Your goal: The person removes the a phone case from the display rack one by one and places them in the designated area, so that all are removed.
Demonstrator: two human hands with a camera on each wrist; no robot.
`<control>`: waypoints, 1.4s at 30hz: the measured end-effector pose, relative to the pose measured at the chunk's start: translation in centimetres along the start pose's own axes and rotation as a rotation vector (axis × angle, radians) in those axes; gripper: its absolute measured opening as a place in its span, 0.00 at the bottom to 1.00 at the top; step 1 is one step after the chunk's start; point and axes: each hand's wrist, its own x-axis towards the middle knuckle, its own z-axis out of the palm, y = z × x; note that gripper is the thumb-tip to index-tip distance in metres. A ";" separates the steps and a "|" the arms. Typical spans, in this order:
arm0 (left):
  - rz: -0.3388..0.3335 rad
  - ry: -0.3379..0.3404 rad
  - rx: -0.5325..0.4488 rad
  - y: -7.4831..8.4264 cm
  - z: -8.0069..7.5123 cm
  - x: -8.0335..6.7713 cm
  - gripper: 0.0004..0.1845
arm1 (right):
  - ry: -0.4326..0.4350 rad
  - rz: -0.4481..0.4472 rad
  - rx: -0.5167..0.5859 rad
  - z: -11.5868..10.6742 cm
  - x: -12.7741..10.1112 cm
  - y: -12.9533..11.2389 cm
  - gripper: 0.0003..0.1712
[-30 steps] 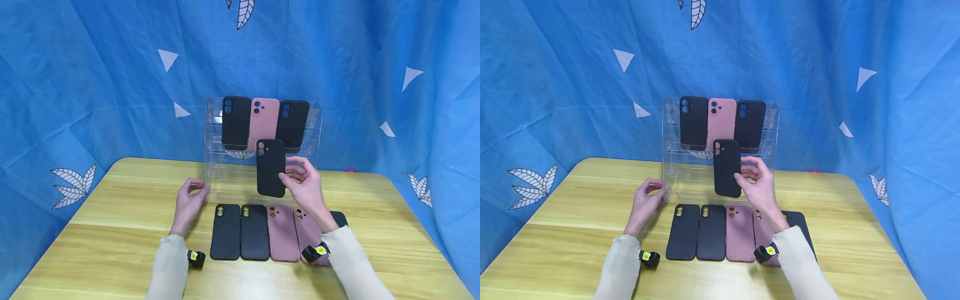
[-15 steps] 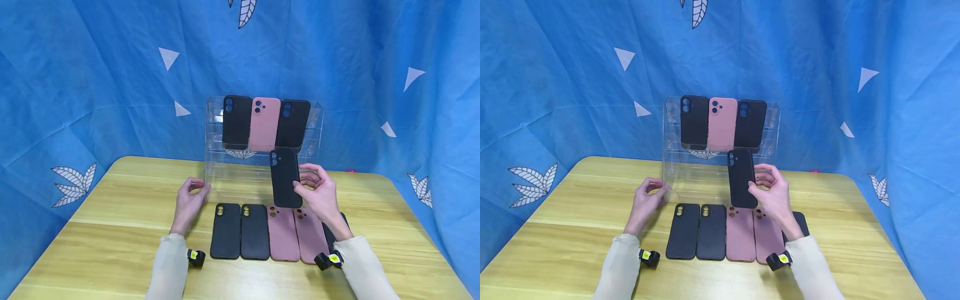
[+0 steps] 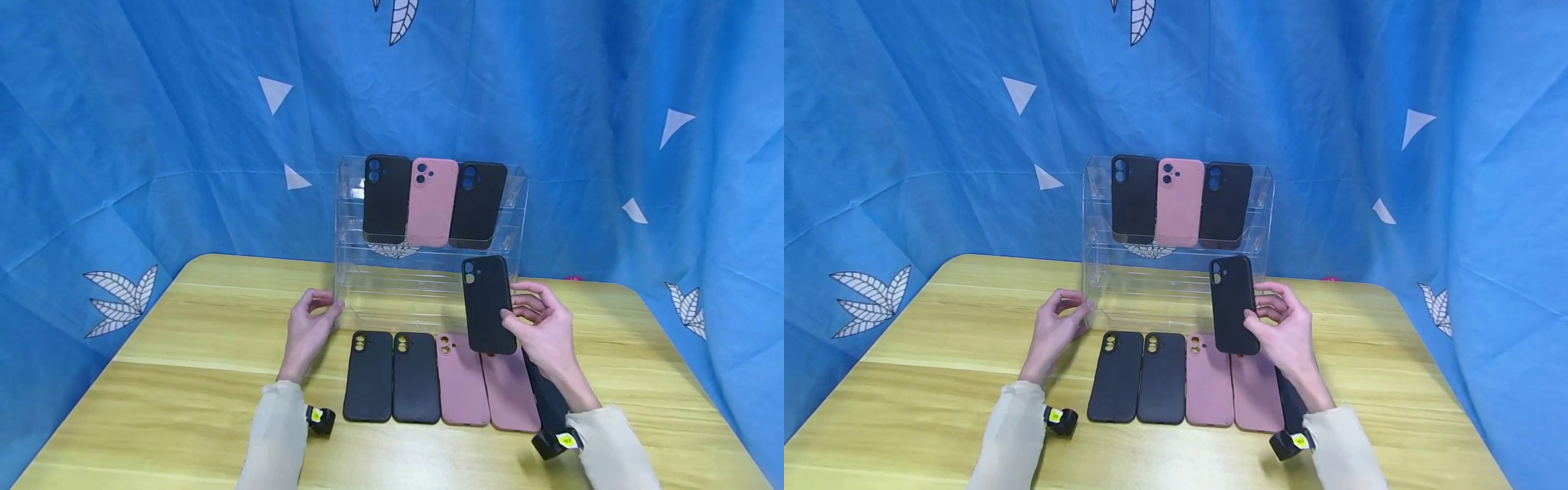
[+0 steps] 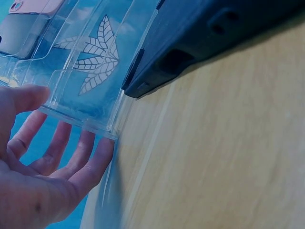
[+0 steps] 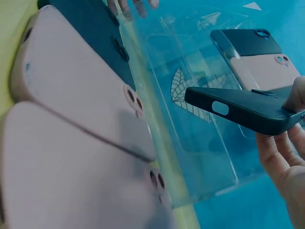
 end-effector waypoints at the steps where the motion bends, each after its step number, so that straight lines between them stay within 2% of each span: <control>1: -0.001 0.000 -0.001 0.0 0.0 0.0 0.15 | 0.002 0.007 0.006 -0.2 -0.2 0.1 0.26; 10: -0.003 -0.006 0.002 -0.1 -0.1 0.0 0.14 | 0.033 0.024 0.006 -2.5 -1.4 0.7 0.25; 20: 0.000 -0.008 -0.002 0.0 -0.1 0.0 0.15 | 0.068 0.055 -0.046 -4.7 -2.6 1.2 0.27; 27: -0.002 -0.012 0.006 0.1 0.0 0.0 0.15 | 0.092 0.079 -0.166 -6.5 -3.2 1.5 0.27; 29: -0.002 -0.013 0.001 0.1 0.0 0.0 0.15 | 0.089 0.077 -0.168 -7.1 -3.4 1.6 0.26; 36: 0.000 -0.011 -0.004 0.1 -0.1 0.0 0.15 | 0.082 0.058 -0.085 -9.0 -3.9 1.8 0.26; 42: -0.006 -0.010 0.004 0.1 0.0 0.0 0.15 | 0.092 0.082 0.004 -10.5 -4.4 2.1 0.27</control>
